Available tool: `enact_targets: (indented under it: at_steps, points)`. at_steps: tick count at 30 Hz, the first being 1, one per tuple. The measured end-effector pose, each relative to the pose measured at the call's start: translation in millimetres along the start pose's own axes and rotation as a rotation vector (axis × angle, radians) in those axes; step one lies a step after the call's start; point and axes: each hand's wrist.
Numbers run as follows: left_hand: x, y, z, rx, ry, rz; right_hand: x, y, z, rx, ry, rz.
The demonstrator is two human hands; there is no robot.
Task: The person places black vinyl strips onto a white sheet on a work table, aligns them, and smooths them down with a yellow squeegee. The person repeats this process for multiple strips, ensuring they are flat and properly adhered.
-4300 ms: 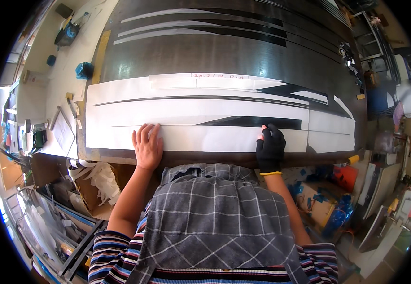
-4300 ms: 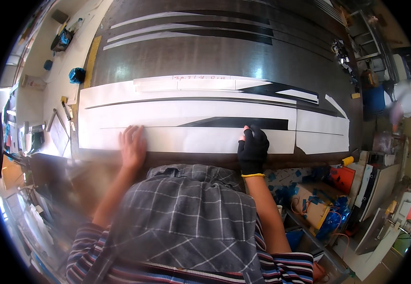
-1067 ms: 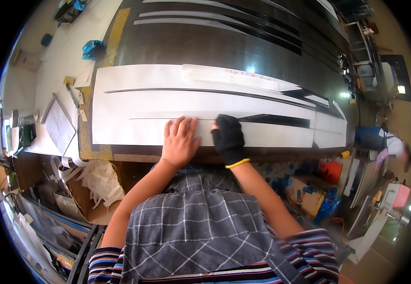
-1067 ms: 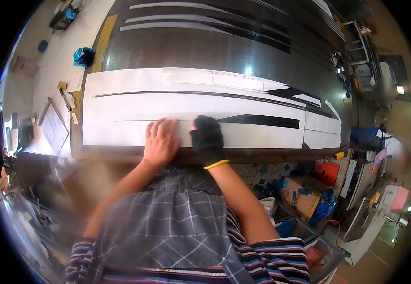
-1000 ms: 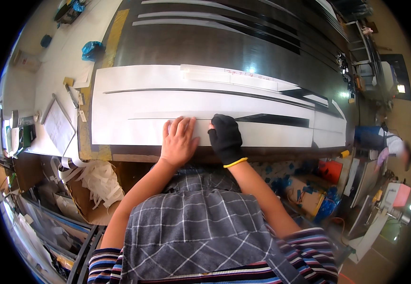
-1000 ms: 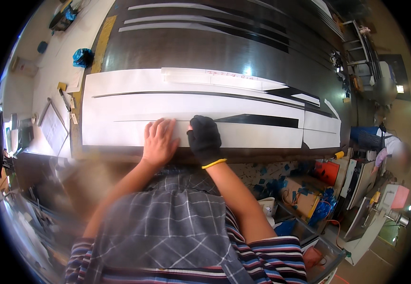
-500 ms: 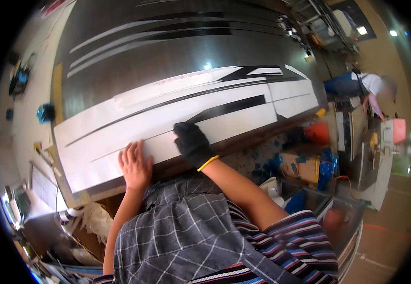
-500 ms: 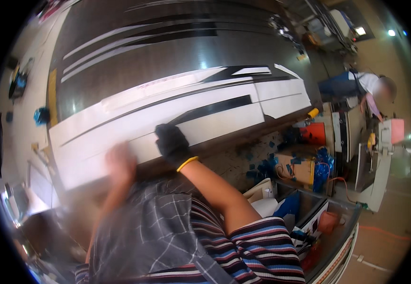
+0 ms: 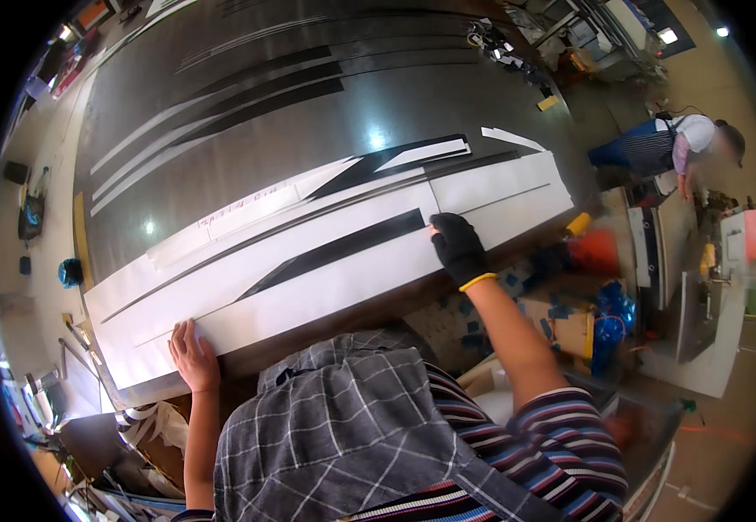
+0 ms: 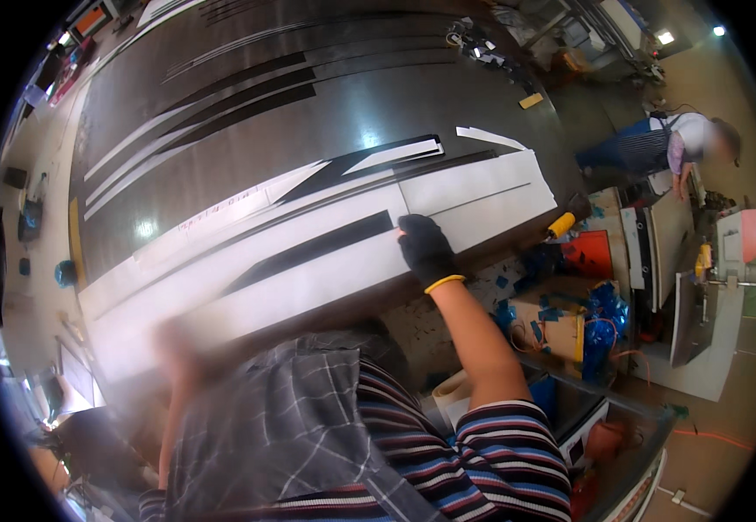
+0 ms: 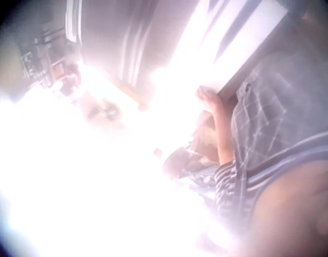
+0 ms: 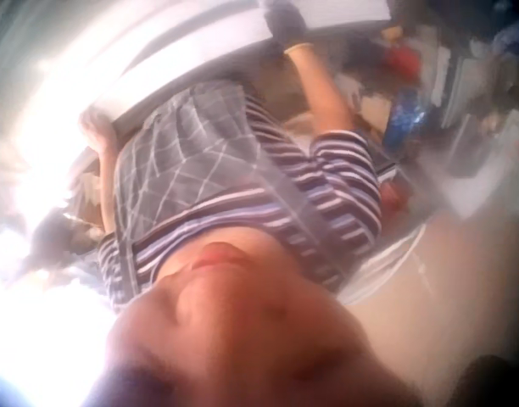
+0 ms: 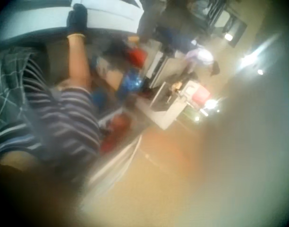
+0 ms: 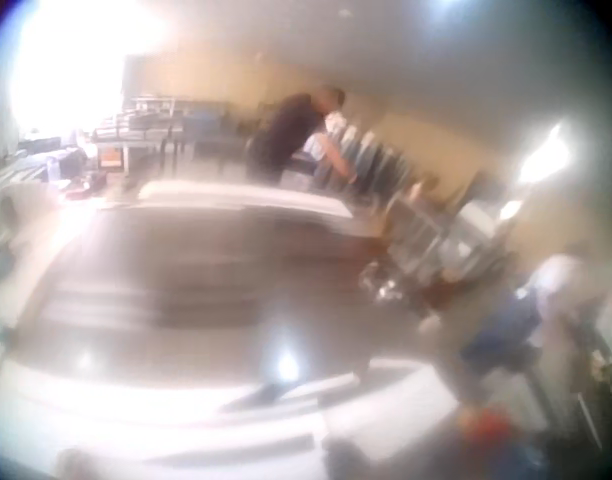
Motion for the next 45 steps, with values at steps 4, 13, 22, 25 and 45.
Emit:
enact_targets:
  at_steps: [4, 13, 22, 25, 45]
  points:
    - [34, -26, 14, -0.04, -0.096, 0.052, 55, -31, 17, -0.176, 0.005, 0.077]
    - [187, -3, 24, 0.133, -0.343, -0.027, 133, -78, 83, -0.359, -0.442, -0.384]
    - [237, 5, 24, 0.165, -0.403, -0.134, 148, -105, 145, -0.117, -0.283, 0.251]
    - [238, 5, 23, 0.16, -0.433, -0.128, 129, -74, 186, -0.009, -0.375, 0.057]
    - [226, 15, 13, 0.143, -0.404, -0.085, 129, -28, 242, 0.41, -0.119, -0.093]
Point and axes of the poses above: each hand's wrist, its own z-axis towards the middle knuckle, its own y-axis out of the palm, x = y × z, and after that the axes turned 4 degrees about -z, right-handed
